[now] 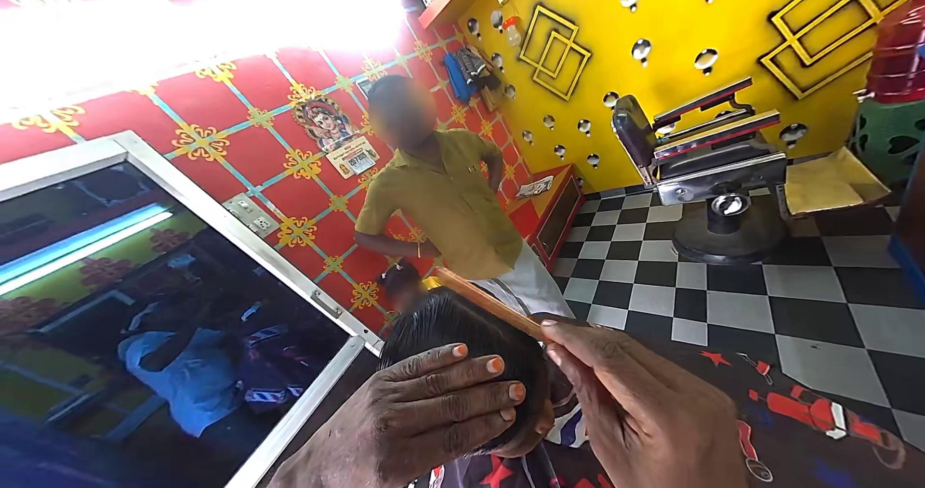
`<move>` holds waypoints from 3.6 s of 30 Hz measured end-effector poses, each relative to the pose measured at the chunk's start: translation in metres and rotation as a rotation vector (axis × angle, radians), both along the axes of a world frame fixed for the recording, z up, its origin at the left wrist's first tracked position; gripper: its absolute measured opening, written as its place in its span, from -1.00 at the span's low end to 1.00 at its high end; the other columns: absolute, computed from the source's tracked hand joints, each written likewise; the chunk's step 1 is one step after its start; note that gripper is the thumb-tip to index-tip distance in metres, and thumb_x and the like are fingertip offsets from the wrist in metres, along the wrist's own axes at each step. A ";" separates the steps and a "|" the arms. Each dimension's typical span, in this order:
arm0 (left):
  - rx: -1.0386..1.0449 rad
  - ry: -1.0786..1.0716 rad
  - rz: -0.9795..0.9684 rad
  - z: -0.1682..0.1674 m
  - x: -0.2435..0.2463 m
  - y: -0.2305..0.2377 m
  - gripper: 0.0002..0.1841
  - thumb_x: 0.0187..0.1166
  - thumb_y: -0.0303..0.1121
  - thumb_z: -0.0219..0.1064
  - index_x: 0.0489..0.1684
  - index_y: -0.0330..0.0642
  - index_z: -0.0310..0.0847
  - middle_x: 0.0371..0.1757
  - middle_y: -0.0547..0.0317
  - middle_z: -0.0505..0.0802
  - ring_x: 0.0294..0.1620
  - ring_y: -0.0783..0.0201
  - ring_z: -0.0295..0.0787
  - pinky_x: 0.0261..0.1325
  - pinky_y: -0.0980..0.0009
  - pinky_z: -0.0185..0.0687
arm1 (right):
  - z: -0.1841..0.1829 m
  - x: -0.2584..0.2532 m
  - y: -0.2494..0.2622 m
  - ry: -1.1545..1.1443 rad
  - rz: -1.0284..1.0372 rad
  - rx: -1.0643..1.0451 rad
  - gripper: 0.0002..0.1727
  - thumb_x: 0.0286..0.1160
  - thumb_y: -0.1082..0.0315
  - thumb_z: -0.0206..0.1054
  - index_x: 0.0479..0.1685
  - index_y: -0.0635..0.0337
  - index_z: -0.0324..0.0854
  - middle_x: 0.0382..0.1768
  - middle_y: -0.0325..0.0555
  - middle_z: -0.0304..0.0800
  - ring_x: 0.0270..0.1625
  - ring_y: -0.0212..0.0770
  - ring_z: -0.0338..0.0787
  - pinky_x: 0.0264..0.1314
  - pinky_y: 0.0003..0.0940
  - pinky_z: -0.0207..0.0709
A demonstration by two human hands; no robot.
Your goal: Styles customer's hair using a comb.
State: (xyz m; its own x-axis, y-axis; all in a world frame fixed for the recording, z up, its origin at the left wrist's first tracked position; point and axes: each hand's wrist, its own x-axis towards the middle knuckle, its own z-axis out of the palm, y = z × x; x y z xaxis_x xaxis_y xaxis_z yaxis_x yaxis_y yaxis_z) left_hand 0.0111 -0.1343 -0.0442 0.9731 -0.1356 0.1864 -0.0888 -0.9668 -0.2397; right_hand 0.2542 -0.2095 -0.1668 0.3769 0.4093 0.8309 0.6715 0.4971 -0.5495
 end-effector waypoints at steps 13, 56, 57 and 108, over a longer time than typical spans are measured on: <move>-0.086 -0.429 -0.054 0.001 -0.010 -0.011 -0.49 0.73 0.22 0.03 0.24 0.06 0.65 0.42 0.31 0.77 0.56 0.12 0.59 0.65 0.06 0.45 | 0.026 -0.003 -0.001 0.023 0.414 -0.214 -0.73 0.71 0.07 0.27 0.15 -0.21 0.86 -0.10 -0.44 0.91 -0.13 -0.48 0.84 -0.07 -0.43 0.75; -0.120 -0.244 -0.034 -0.010 -0.019 0.016 -0.37 0.67 0.20 0.20 0.43 -0.15 0.67 0.58 0.11 0.67 0.72 0.01 0.40 0.83 -0.03 0.15 | 0.073 -0.015 0.039 -0.619 -0.229 0.031 -0.72 0.54 0.35 0.32 0.07 -0.23 0.84 -0.09 -0.46 0.93 -0.21 -0.31 0.85 -0.33 -0.37 0.64; -0.119 -0.245 -0.033 -0.009 -0.019 0.016 -0.37 0.67 0.20 0.19 0.43 -0.14 0.67 0.58 0.12 0.67 0.73 0.02 0.39 0.84 -0.03 0.14 | 0.073 -0.013 0.041 -0.637 -0.244 0.030 -0.71 0.47 0.38 0.36 0.04 -0.20 0.85 -0.11 -0.44 0.93 -0.23 -0.29 0.85 -0.33 -0.36 0.65; -0.103 -0.306 -0.049 -0.020 -0.028 0.008 -0.35 0.71 0.25 0.05 0.40 -0.09 0.67 0.54 0.16 0.71 0.70 0.05 0.43 0.80 0.03 0.19 | 0.056 -0.018 0.029 -0.203 0.085 -0.022 -0.74 0.68 -0.03 0.22 0.00 -0.36 0.84 -0.24 -0.58 0.84 -0.29 -0.53 0.77 -0.41 -0.49 0.60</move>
State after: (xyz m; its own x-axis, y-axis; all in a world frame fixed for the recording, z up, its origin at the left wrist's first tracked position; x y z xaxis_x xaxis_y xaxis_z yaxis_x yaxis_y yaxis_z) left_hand -0.0168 -0.1260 -0.0646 0.8624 -0.1460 0.4847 -0.0745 -0.9837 -0.1637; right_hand 0.2361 -0.1807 -0.1104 0.1661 0.4519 0.8765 0.7254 0.5461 -0.4190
